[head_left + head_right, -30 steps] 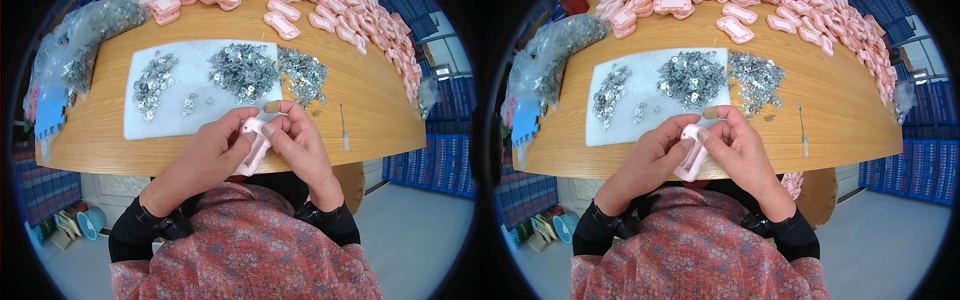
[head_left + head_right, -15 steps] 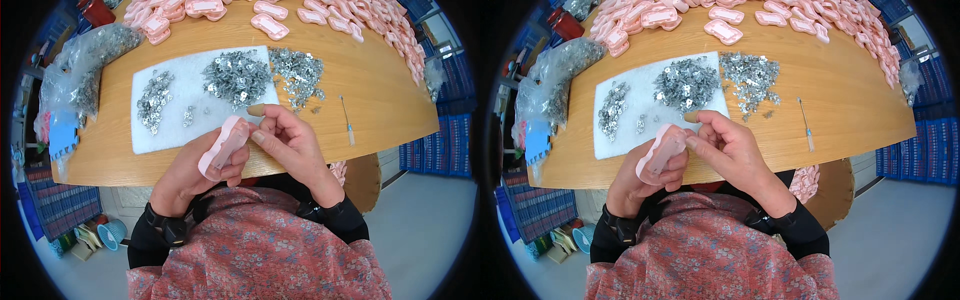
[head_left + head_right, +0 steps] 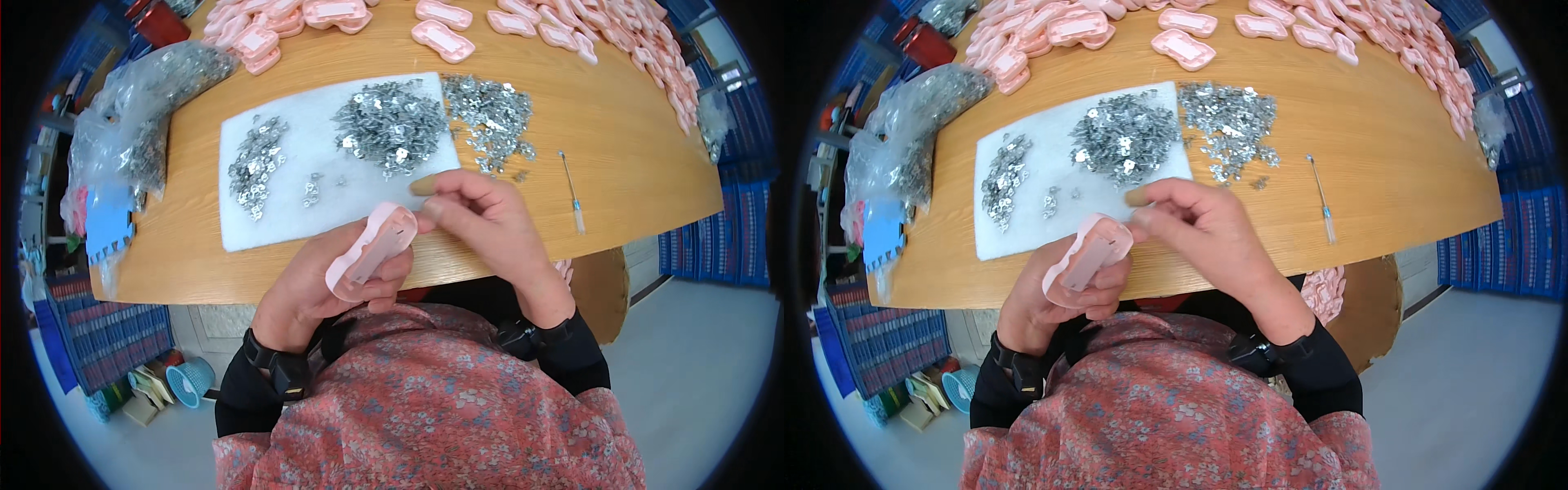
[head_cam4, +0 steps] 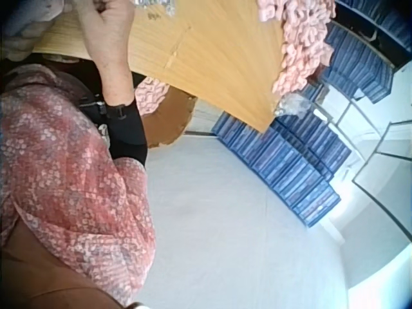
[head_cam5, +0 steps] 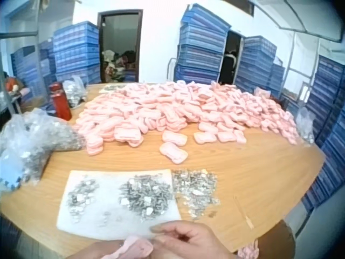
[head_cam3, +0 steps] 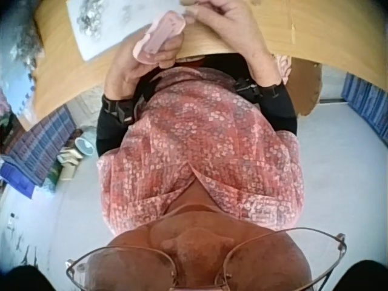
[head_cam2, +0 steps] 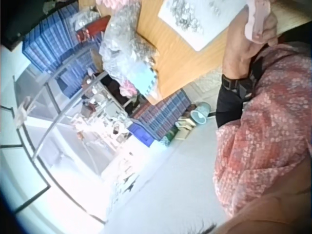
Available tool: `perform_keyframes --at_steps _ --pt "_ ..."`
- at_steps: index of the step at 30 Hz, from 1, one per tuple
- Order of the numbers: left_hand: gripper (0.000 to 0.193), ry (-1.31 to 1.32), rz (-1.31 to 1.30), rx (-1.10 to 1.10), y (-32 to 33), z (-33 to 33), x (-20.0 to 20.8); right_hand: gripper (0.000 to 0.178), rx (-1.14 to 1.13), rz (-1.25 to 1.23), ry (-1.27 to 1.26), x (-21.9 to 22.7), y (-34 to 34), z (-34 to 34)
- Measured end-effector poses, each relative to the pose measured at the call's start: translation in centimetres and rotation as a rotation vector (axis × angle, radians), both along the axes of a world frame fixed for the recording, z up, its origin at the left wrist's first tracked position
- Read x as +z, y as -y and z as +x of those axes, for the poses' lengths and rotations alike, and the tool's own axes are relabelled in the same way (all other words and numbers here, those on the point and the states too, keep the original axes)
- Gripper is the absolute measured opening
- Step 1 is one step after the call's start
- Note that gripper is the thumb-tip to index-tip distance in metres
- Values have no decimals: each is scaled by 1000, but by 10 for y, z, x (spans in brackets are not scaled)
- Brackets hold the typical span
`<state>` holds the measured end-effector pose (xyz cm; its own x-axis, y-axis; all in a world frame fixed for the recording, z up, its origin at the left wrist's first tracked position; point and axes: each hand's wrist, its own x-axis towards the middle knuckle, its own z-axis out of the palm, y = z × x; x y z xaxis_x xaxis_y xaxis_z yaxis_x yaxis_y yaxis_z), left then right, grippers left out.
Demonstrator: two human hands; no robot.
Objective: The person assembles small pink plastic cases by inserting metal components into them. They pick up a case, insert a metal piece, and then use a small tool to secure it before placing the finished unit aside.
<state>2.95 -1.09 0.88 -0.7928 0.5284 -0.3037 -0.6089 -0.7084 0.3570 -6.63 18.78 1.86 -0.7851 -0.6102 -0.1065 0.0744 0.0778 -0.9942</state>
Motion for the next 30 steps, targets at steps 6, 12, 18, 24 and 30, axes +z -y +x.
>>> perform_keyframes --at_steps 6,12,18,24,30 --pt "49 6 -238 89 11 16 9 13 -7 222 -253 3 0 -11" --pt "49 -26 -225 259 38 45 3 15 139 358 -729 14 47 -8" --pt "48 -36 -282 392 57 69 -2 15 266 334 -851 24 98 -9" --pt "36 -47 -170 487 70 85 -9 15 252 490 -905 25 102 -18" --pt "38 -71 -179 450 73 83 -9 17 271 486 -958 18 109 -11"
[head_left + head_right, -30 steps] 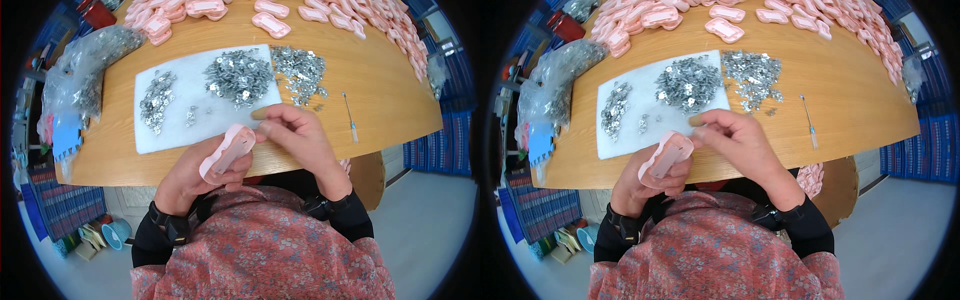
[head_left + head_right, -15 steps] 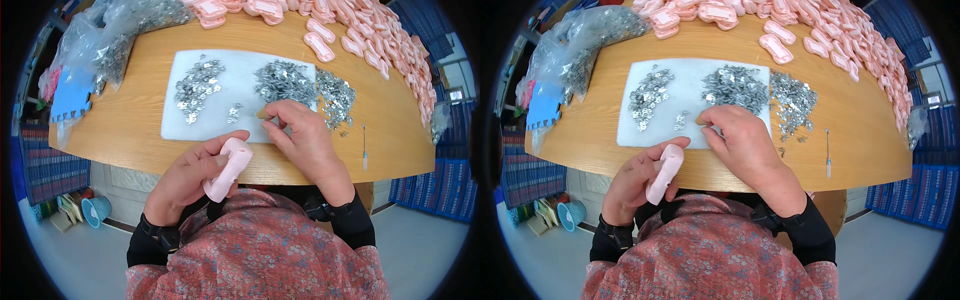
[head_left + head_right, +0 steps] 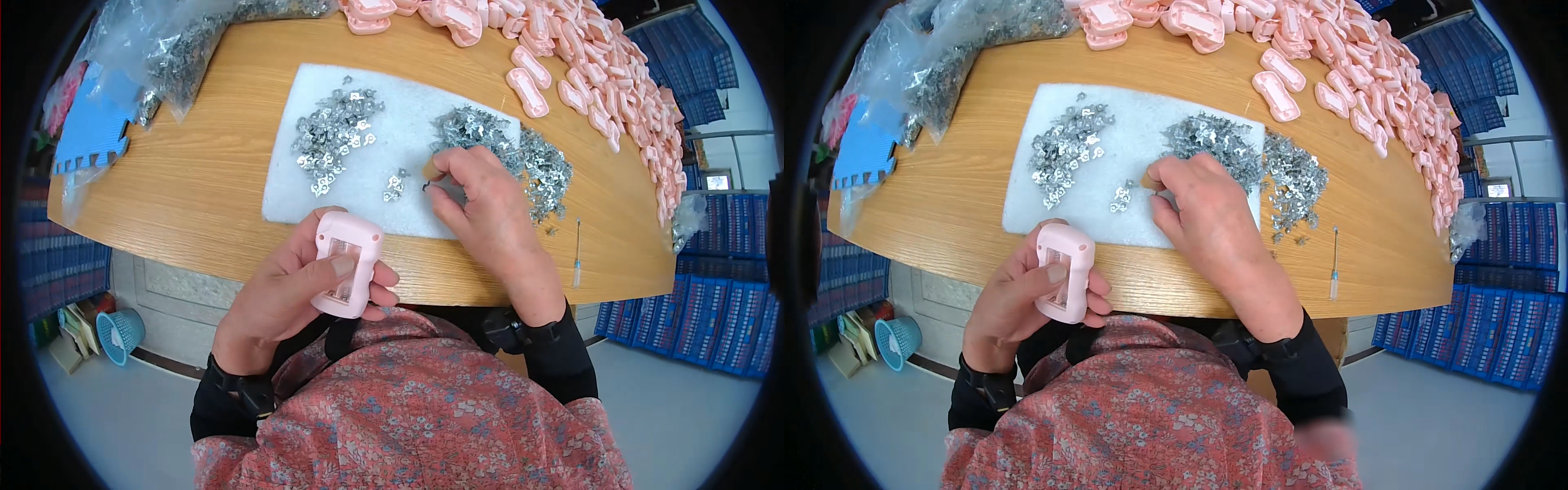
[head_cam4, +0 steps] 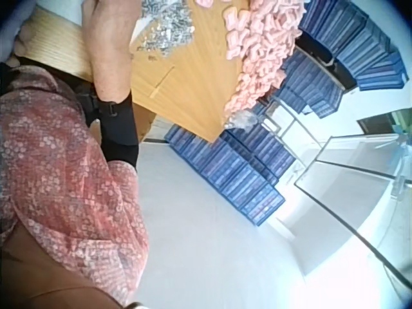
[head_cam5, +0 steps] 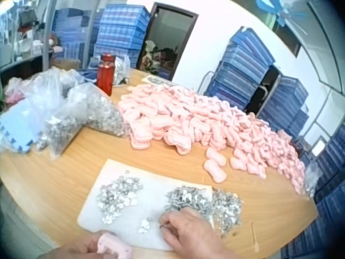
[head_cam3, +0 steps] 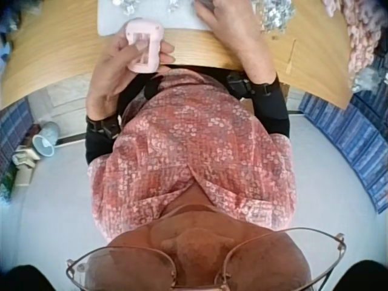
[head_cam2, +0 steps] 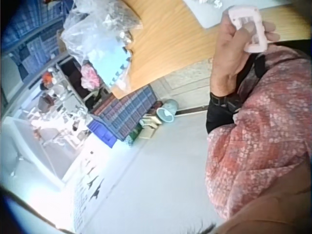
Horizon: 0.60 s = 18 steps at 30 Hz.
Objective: The person assembles small pink plastic cases by inserting metal components into them. They pick up a case, insert a metal piece, and then use a small tool to secure it before placing the finished unit aside.
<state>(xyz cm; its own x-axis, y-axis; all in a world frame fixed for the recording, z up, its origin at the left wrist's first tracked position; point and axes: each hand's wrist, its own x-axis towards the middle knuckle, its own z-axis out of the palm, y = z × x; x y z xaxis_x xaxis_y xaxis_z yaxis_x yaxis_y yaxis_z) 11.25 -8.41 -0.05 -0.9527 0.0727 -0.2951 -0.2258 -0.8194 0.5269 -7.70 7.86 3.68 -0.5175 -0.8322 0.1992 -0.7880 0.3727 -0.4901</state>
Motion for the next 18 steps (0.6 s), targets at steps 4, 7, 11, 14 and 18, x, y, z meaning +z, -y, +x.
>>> perform_keyframes --at_steps 4,7,11,14,18 --pt "47 35 5 -36 -3 -12 -2 16 31 -14 -50 -4 11 -4" --pt "55 7 6 61 -8 -10 -4 17 91 -116 -85 -6 10 -5" --pt "54 25 -115 82 -19 -17 1 18 -139 -258 -98 3 -45 -18" --pt "54 5 -129 26 -24 -25 -2 16 -465 -204 -167 2 -122 -45" --pt "51 13 -164 6 -36 -37 -1 14 -757 -71 -193 -3 -214 -60"
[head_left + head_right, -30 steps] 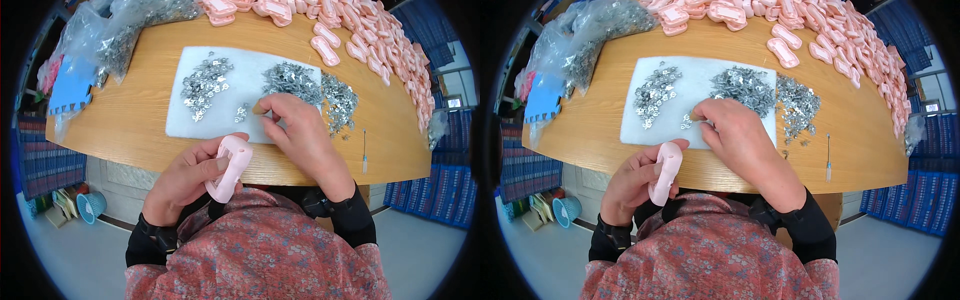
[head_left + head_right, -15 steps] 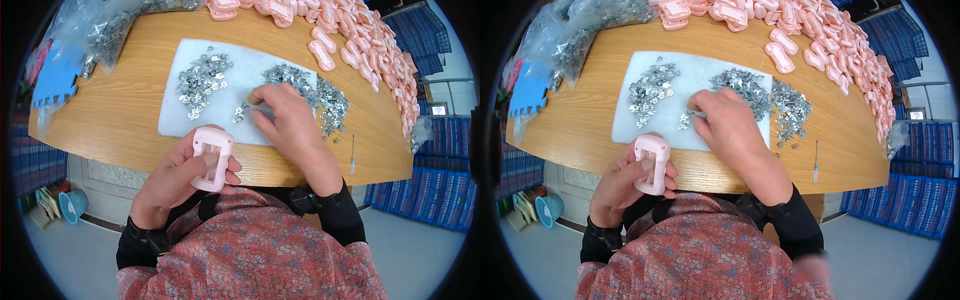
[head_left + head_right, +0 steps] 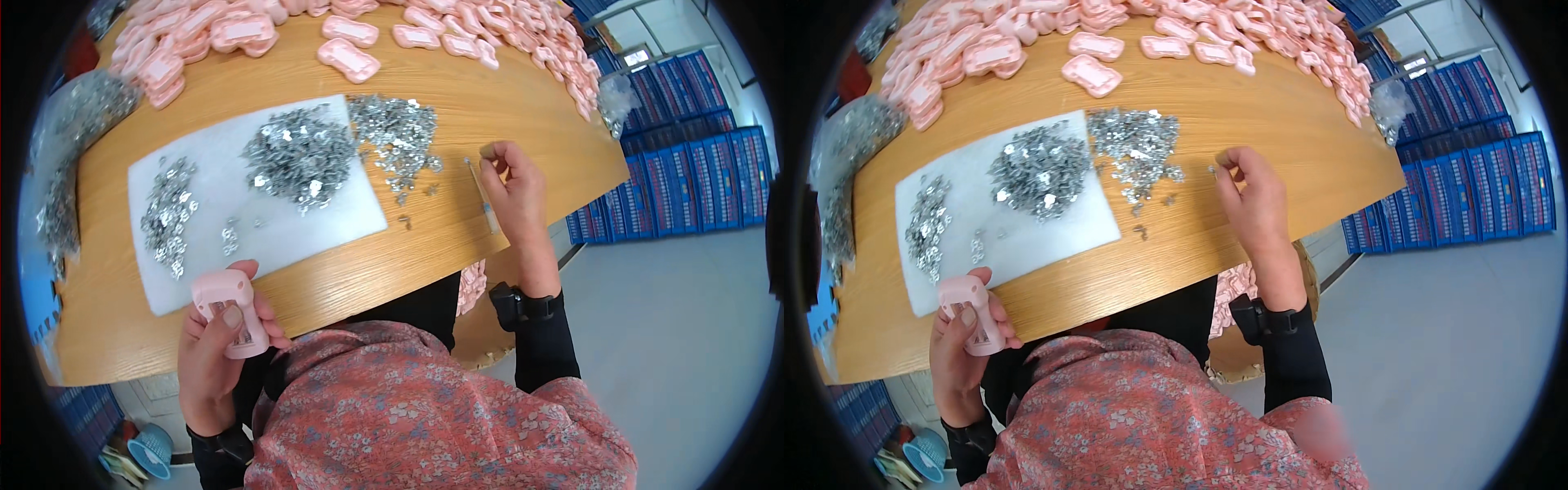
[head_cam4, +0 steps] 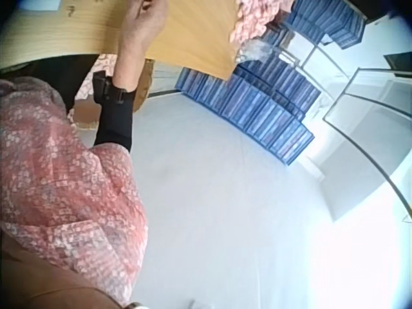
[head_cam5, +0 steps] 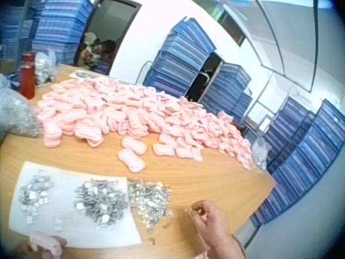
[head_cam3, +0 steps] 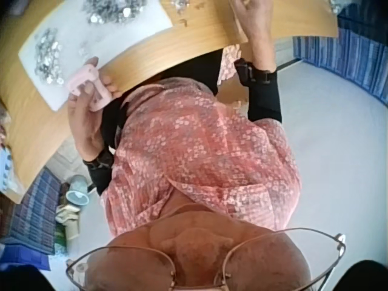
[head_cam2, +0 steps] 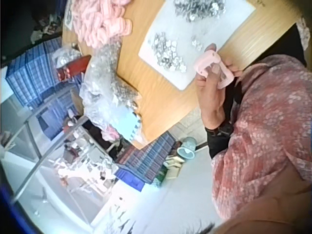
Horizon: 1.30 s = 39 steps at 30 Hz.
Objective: The person assembles small pink plastic cases by inserting metal components into them. They pick up a case, insert a metal piece, and then use a small tool to secure it before placing the finished unit aside.
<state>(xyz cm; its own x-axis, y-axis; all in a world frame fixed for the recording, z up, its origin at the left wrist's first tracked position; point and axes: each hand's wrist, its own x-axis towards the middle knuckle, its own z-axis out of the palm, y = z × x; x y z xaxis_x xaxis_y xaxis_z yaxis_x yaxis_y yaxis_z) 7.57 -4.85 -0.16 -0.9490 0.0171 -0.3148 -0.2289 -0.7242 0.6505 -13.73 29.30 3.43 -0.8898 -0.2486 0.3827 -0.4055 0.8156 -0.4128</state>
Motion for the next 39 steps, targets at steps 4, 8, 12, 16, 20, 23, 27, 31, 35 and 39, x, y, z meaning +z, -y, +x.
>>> perform_keyframes --at_steps 4,8,12,16,20,23,27,31,35,39 --pt "54 52 -111 -2 -15 -8 -1 18 -53 53 231 -7 -29 14" --pt "52 79 -163 -16 -28 -17 1 20 -67 -49 278 -23 -43 18" --pt "48 96 -133 -46 -38 -27 12 19 -98 -46 252 -26 -53 14" --pt "46 92 -213 -113 -49 -36 21 19 -64 -229 325 -33 -62 12" --pt "46 107 -313 -230 -67 -61 36 14 56 -289 346 -10 -57 25" --pt "50 121 -281 -231 -98 -88 46 12 166 -276 325 1 -46 37" --pt "55 108 -236 -235 -131 -120 47 13 312 -240 231 11 -34 49" --pt "54 146 -182 -261 -140 -129 48 12 363 -239 183 20 -23 59" --pt "53 122 -196 -257 -140 -128 43 12 394 -228 141 18 -21 61" --pt "54 106 -194 -236 -138 -124 46 13 254 -142 37 -6 -39 39"
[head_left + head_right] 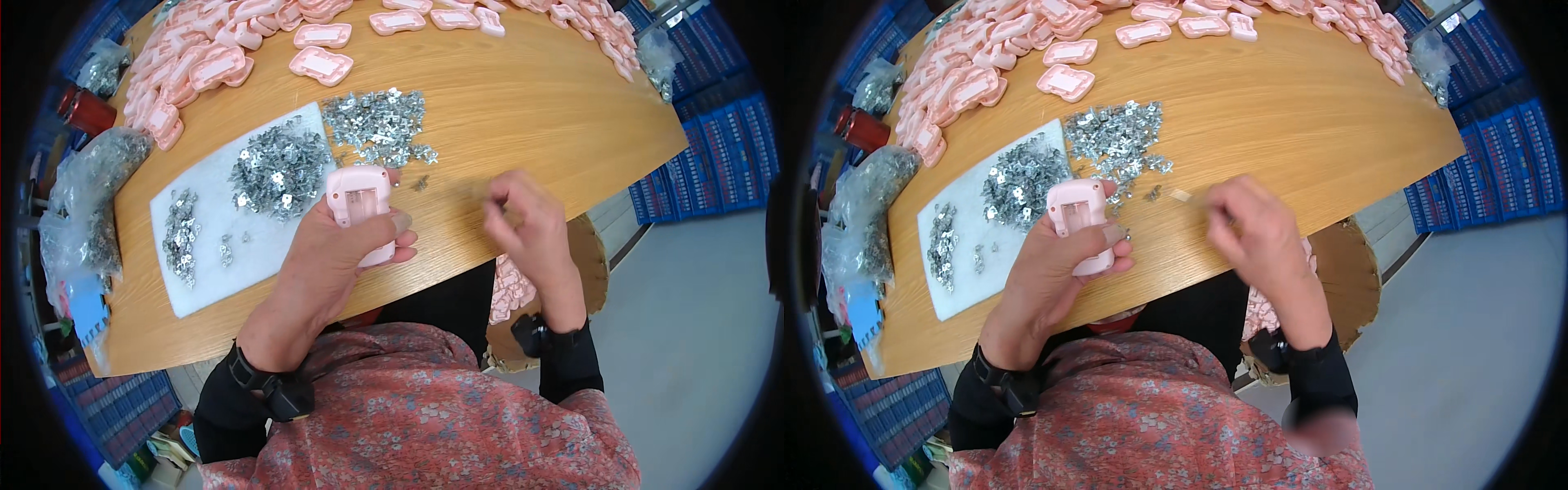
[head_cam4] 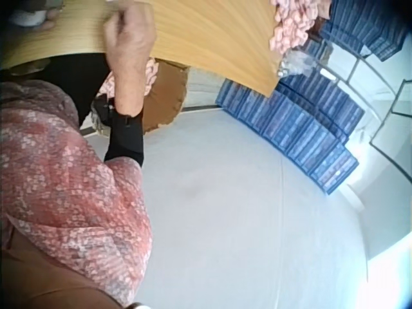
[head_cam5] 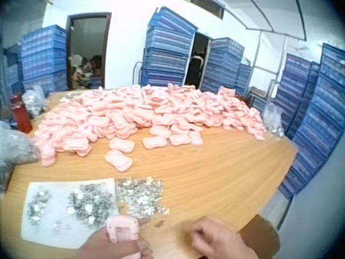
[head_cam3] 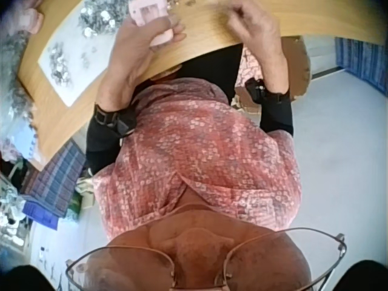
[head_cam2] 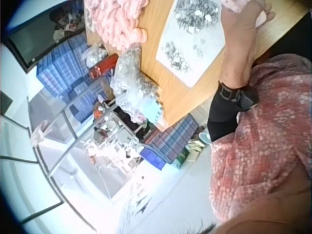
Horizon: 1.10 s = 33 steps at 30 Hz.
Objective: The person assembles small pink plastic cases by inserting metal components into them. They pick up a case, insert a metal piece, and then use a small tool to secure it before placing the finished unit aside.
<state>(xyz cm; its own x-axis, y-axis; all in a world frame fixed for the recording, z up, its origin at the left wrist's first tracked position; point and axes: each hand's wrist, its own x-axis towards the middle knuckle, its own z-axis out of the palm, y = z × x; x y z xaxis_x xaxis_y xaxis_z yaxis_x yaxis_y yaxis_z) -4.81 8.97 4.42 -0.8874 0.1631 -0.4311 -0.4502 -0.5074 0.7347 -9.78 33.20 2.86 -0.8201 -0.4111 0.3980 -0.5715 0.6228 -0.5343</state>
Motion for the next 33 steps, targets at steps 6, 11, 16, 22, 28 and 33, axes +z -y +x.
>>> perform_keyframes --at_steps 6,11,16,22,28,33 --pt "49 45 -35 -16 1 6 -1 13 -191 143 -213 -34 -15 -35" --pt "48 59 -35 -24 3 10 -5 13 41 -267 283 -9 22 3" --pt "47 19 -5 -106 6 12 -8 16 310 -676 987 -4 38 15" --pt "46 -20 -44 -111 11 16 -11 16 308 -698 1087 5 43 17" --pt "44 -106 -184 -191 15 19 -9 18 388 -675 1299 -2 41 12" --pt "37 54 -53 -193 15 24 -9 18 264 -756 955 9 52 22"
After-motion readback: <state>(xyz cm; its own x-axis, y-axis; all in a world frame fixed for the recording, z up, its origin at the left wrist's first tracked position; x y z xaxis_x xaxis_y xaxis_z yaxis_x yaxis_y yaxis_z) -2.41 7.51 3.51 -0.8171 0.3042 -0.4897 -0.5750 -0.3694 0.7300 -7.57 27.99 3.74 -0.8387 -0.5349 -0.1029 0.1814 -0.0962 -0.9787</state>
